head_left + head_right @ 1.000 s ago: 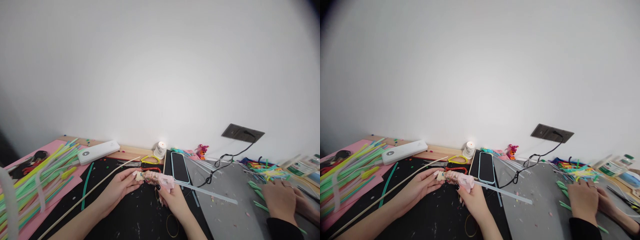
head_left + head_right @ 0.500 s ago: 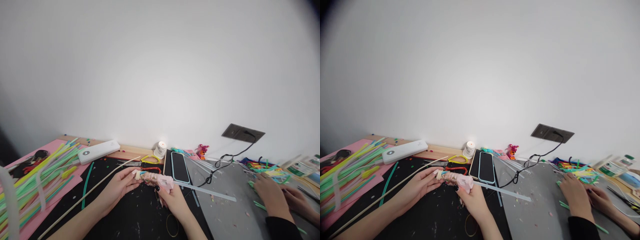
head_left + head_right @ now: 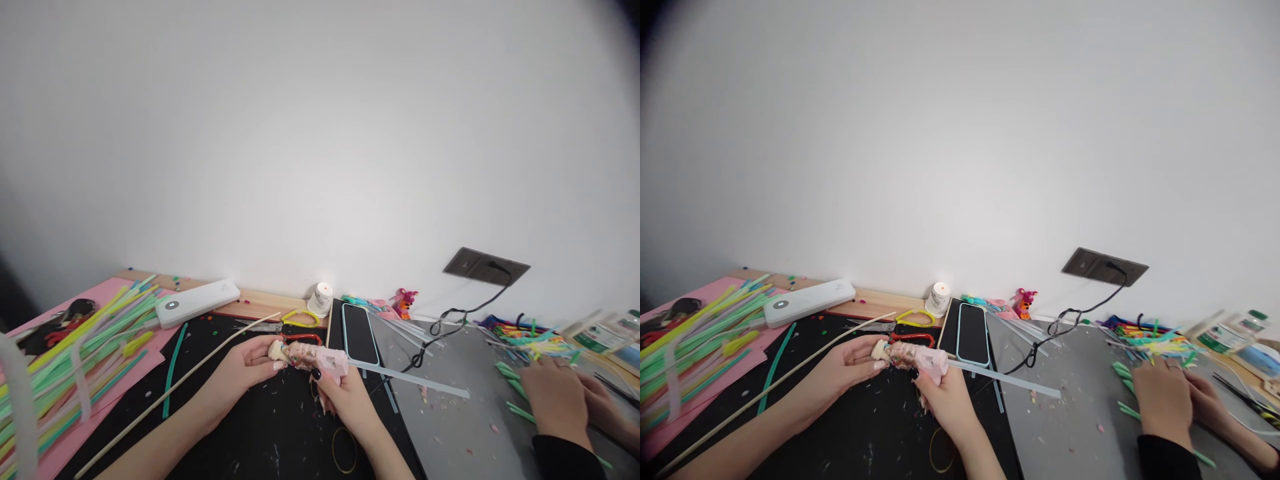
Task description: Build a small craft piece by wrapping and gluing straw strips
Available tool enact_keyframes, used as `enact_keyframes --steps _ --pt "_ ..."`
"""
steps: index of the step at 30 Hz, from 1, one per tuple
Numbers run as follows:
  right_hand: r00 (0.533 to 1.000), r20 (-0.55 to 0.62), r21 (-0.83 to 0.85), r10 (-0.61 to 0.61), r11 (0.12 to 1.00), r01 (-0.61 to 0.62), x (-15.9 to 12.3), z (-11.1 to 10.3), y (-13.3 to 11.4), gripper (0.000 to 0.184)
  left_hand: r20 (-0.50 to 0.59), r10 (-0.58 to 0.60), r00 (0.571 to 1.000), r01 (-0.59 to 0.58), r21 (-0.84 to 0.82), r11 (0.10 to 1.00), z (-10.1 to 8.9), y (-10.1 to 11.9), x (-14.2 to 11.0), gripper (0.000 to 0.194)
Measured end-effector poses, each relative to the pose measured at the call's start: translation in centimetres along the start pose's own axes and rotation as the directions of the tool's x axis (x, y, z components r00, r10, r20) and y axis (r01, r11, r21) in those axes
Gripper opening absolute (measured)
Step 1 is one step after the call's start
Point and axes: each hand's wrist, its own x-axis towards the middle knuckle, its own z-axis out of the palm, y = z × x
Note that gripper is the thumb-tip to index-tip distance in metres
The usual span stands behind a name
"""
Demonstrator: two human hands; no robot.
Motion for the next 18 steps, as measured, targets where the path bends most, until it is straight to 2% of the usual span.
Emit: enact_keyframes --steps 5,8,18 --pt "1.0 0.003 0.001 0.021 1.0 -0.021 0.02 0.01 0.17 0.017 -0.01 -0.025 1.0 0.026 0.097 0.995 -0.46 0.0 0.12 0.039" --pt "1.0 0.009 0.008 0.022 1.0 -0.022 0.01 -0.04 0.2 0.018 -0.005 0.003 1.0 -0.002 0.126 0.992 -0.44 0.12 0.05 0.04" --pt "1.0 0.021 0.04 0.013 0.999 -0.014 -0.05 0.05 0.01 0.019 -0.02 -0.008 1.0 0.01 0.087 0.996 -0.5 -0.05 -0.02 0.045"
